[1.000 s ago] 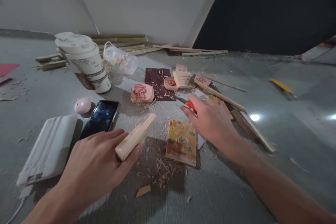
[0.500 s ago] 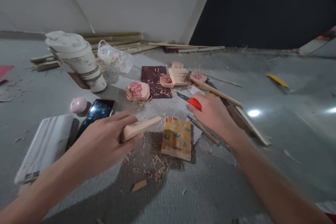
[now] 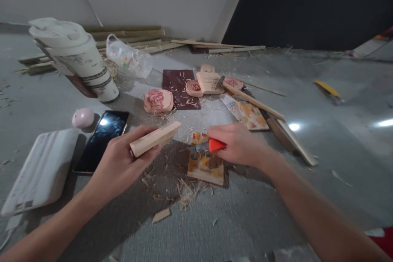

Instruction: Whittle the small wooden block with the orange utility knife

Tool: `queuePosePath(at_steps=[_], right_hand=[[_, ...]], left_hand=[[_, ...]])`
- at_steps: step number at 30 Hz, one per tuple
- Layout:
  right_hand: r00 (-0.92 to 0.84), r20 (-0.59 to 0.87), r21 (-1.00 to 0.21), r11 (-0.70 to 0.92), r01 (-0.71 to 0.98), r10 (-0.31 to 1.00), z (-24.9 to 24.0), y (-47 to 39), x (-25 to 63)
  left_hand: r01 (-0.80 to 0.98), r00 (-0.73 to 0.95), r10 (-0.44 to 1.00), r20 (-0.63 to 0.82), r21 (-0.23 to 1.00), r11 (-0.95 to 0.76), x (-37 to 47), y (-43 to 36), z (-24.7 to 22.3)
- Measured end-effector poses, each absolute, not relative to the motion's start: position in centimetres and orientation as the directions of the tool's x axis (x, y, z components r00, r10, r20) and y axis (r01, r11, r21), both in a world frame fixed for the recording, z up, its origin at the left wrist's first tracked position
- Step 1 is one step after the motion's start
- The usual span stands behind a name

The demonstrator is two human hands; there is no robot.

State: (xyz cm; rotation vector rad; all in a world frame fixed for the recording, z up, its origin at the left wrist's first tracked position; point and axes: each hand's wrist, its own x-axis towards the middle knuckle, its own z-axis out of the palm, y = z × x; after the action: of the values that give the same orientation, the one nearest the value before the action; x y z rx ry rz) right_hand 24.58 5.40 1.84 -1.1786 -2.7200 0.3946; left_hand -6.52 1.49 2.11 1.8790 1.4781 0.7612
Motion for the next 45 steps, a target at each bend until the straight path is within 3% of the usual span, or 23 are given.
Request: queuePosePath(at_steps=[6, 18, 45], right_hand=[[-0.609, 0.125, -0.246, 0.619, 0.746, 0.783, 2.1, 5.4, 24.2], [-0.563, 0.032, -0.290, 0.547, 0.785, 0.826, 1.2, 5.1, 23.7], [-0.431, 0.016, -0.328, 0.412, 0.850, 0.902, 1.2, 5.5, 23.6]], left_hand=[[0.634, 0.258, 0.958, 0.126, 0.726, -0.266, -6.4, 1.8, 2.3], [0.618, 0.293, 0.942, 0.161, 0.720, -0.315, -6.4, 1.7, 2.3], [0.637, 0.305, 0.934, 0.189, 0.688, -0.347, -6.5, 1.6, 1.7]])
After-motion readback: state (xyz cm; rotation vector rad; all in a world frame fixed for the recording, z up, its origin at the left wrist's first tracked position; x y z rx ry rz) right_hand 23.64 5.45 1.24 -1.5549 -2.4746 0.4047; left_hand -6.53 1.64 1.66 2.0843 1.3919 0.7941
